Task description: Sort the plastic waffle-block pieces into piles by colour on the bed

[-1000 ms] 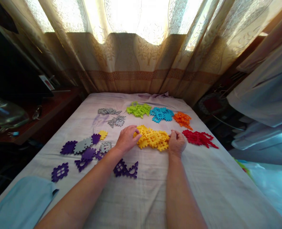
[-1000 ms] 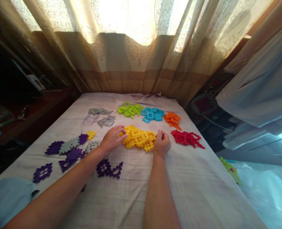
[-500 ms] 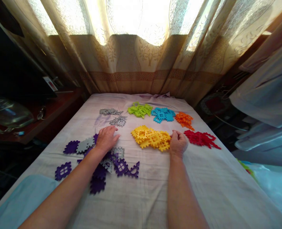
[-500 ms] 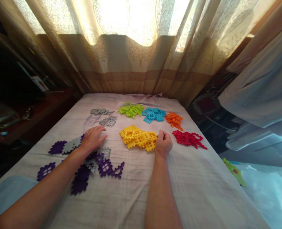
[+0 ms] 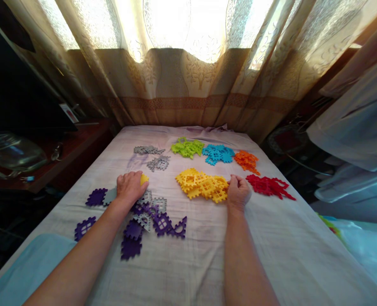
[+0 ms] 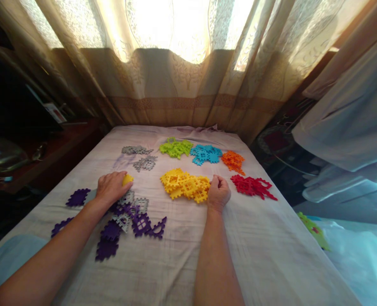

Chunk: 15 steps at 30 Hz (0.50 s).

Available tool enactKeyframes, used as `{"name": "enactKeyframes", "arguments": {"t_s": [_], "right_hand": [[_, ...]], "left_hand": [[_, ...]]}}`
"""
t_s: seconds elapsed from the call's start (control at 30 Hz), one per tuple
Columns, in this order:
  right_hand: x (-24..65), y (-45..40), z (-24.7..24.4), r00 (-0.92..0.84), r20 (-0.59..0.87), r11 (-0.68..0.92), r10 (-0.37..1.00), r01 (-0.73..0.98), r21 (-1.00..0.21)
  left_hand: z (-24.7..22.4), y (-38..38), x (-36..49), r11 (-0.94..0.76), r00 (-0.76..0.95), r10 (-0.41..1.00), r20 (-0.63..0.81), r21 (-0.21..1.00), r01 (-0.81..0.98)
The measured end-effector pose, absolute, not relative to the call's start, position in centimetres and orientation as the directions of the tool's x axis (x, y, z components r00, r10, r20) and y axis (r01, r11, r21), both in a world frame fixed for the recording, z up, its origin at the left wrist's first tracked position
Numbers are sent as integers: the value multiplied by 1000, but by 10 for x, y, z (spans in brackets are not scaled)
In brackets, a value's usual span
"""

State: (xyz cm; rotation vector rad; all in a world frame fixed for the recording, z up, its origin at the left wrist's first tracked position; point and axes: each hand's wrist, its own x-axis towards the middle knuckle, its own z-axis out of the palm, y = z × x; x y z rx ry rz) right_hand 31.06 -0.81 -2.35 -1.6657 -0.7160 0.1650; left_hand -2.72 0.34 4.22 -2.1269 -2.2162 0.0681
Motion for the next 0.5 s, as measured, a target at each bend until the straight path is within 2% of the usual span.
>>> {"name": "enactKeyframes", "arguments": {"t_s": [0.1, 0.33, 0.5], "right_hand": [[311, -8, -24, 797, 271, -60, 540, 358, -932], [312, -7, -26, 798, 266, -66, 541, 356, -932], [311, -8, -25, 795, 270, -61, 543, 358, -932]], "left_hand": [[40, 6, -16, -24, 25, 996, 86, -4, 1000], [37, 9, 42, -249, 201, 960, 193, 270, 930], [37, 8, 81, -328, 268, 940, 210, 356, 875]]}}
